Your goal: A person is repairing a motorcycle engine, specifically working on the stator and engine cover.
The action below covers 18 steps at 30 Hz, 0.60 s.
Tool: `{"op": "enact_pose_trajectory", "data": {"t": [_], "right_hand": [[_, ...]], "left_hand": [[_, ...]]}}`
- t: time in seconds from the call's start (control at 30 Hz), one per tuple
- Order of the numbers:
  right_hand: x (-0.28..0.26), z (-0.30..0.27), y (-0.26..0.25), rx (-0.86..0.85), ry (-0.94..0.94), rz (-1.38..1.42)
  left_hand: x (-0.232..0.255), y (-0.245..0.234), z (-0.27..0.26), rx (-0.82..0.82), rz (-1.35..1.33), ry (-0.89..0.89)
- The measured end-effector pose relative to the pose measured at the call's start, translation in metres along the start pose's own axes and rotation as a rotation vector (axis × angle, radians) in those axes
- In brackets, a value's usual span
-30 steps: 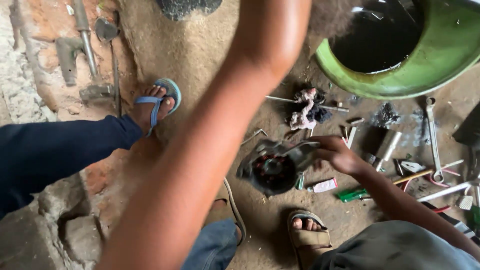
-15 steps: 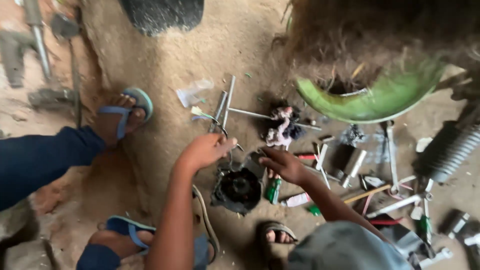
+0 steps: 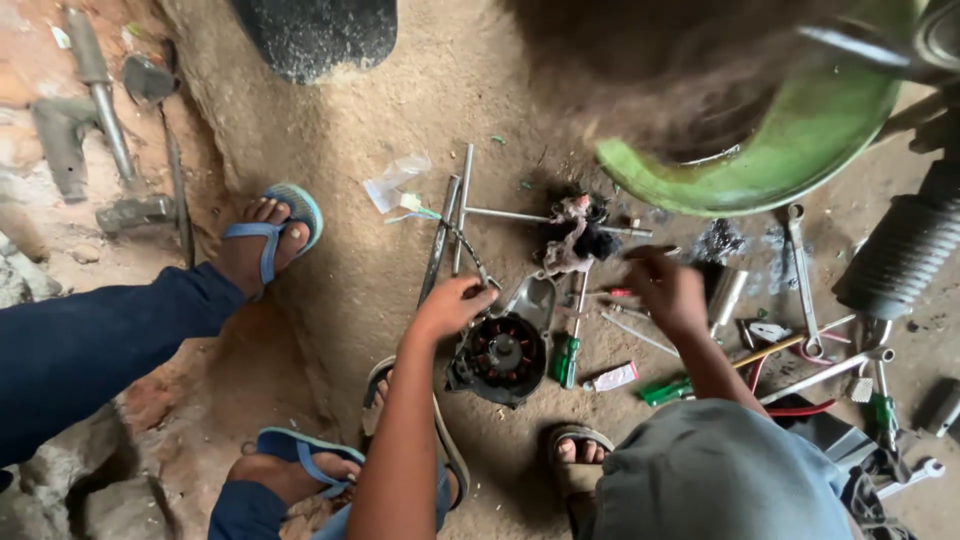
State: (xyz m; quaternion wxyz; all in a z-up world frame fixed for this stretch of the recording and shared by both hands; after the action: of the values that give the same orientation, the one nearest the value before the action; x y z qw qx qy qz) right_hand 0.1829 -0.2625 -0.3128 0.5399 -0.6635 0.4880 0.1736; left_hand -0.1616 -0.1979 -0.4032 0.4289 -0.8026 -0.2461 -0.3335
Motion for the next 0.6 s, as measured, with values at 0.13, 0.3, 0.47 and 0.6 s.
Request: {"op": "enact_pose_trajectory", "data": {"t": [0.13, 0.3, 0.47, 0.6], "right_hand": [[0.061, 0.008, -0.035, 0.395, -0.037, -0.414], [0.076, 0.005, -0.034, 0.262, 0.007, -0.585], [0.066, 0.007, -0.025, 0.289, 0.106, -0.501], [0.049, 0.004, -0.024, 0.280, 0.174, -0.557]], "left_hand": [[-0.009, 0.003, 0.000, -0.011, -0.079, -0.007], [-0.032, 0.005, 0.001, 0.006, 0.025, 0.044], [0.006, -0.022, -0.008, -0.034, 0.081, -0.088], [0.071, -0.078, -0.006, -0.055, 0.294, -0.129]]}}
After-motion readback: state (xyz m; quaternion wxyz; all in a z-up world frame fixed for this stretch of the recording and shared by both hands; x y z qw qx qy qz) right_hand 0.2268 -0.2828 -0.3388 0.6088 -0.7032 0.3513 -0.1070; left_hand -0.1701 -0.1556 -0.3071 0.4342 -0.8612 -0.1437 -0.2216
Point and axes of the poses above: each hand's wrist, its own z-axis towards the middle knuckle, its own y-axis out of the palm, x = y × z, the point moved 3 cm from there along z, towards the middle knuckle, and after that the axes turned 12 degrees about x, right-handed, at the moved point
